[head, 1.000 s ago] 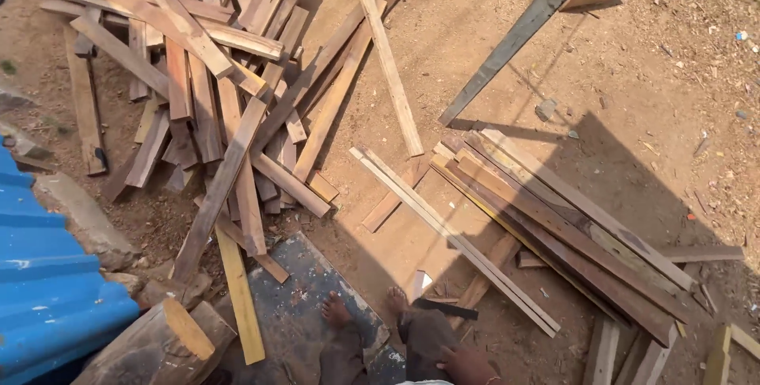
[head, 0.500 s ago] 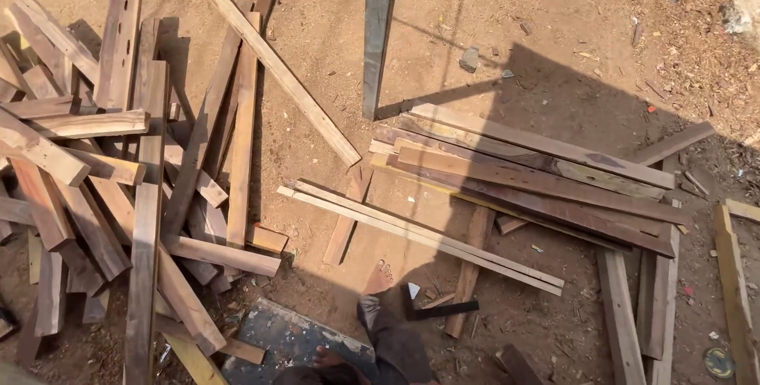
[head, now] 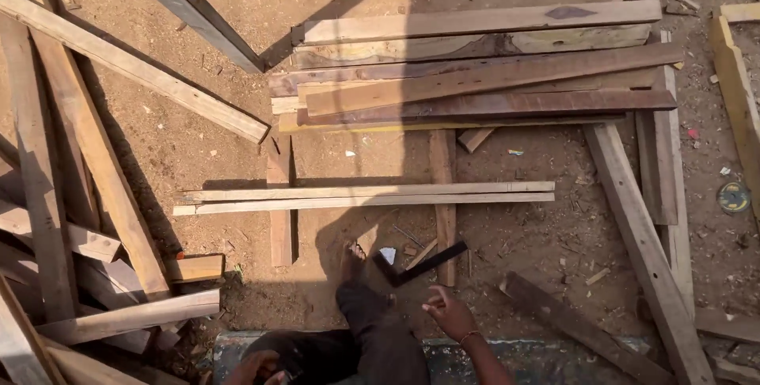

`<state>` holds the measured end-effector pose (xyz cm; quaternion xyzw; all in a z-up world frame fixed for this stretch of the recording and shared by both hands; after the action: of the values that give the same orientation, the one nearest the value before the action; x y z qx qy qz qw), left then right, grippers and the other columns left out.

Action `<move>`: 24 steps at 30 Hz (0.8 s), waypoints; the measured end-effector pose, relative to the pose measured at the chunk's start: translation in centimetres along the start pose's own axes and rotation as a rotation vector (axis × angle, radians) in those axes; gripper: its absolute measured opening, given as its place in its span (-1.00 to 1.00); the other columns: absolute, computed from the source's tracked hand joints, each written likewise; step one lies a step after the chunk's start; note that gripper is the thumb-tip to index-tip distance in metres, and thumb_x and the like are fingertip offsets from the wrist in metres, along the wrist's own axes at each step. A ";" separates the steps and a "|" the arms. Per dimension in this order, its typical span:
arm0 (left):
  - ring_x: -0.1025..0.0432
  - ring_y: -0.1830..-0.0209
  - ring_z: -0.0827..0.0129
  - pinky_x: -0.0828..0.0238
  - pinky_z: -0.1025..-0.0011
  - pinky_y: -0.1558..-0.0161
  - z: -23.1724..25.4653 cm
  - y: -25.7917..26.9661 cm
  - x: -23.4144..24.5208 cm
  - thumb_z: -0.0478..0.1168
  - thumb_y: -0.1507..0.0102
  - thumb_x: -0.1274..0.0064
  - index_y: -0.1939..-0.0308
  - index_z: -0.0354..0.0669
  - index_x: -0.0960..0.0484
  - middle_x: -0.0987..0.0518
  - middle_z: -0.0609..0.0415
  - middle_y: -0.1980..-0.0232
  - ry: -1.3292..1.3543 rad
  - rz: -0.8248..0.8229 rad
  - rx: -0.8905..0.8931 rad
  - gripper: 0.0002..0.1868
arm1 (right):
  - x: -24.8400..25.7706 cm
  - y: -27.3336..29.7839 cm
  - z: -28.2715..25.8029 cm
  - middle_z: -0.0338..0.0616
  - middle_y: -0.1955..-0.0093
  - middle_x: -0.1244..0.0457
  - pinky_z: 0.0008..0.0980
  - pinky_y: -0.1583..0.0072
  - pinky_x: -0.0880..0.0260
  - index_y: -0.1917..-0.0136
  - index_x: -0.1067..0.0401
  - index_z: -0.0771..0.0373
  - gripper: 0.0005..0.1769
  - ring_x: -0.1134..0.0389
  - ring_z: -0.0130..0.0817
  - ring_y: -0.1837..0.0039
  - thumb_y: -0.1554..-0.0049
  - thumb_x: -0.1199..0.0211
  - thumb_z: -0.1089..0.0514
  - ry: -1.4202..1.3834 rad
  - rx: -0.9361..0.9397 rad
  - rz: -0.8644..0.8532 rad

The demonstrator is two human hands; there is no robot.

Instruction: Use a measuring tape, pencil, and try square to measure and mark wood pieces.

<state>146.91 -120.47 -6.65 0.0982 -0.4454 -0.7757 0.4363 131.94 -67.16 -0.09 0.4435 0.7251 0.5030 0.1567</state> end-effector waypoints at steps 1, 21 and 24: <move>-0.67 0.19 0.20 -0.66 0.26 0.05 5.9 -3.2 5.8 0.03 -0.18 -0.26 -0.19 -0.09 -0.56 -0.69 -0.03 0.16 -0.020 -0.031 0.005 -0.44 | -1.1 -2.4 3.4 -0.11 -0.13 -0.46 -0.18 -0.26 -0.51 -0.45 -0.21 0.04 -0.28 -0.50 -0.18 -0.20 -0.11 -0.28 -0.21 -0.029 -0.023 0.005; -0.44 -0.22 0.17 -0.29 0.19 -0.30 35.8 -42.4 -4.3 0.07 -0.24 -0.06 -0.45 -0.12 -0.31 -0.48 -0.07 -0.24 -1.224 0.090 -0.931 -0.26 | -20.7 -17.2 36.3 0.25 -0.68 0.25 0.19 -0.53 0.13 -0.61 0.30 0.29 -0.07 0.25 0.20 -0.65 -0.29 0.04 -0.32 0.386 -0.125 0.650; -0.42 -0.22 0.08 -0.34 0.19 -0.21 37.9 -42.7 -6.1 0.21 -0.26 -0.06 -0.54 -0.17 -0.09 -0.43 -0.12 -0.31 -1.375 0.179 -0.794 -0.08 | -20.9 -20.1 39.5 0.23 -0.67 0.22 0.16 -0.52 0.09 -0.61 0.27 0.28 -0.08 0.21 0.18 -0.64 -0.28 0.06 -0.33 0.237 -0.045 0.773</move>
<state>104.90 -83.37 -19.08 -0.6009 -0.3115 -0.7251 0.1267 160.45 -62.61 -39.71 0.6189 0.5067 0.5882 -0.1190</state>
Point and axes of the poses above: each hand's wrist, its own y-axis away from the middle knuckle, its own x-axis out of the back of the hand, z = x × y, the point moved 1 cm from there along -y, towards the middle knuckle
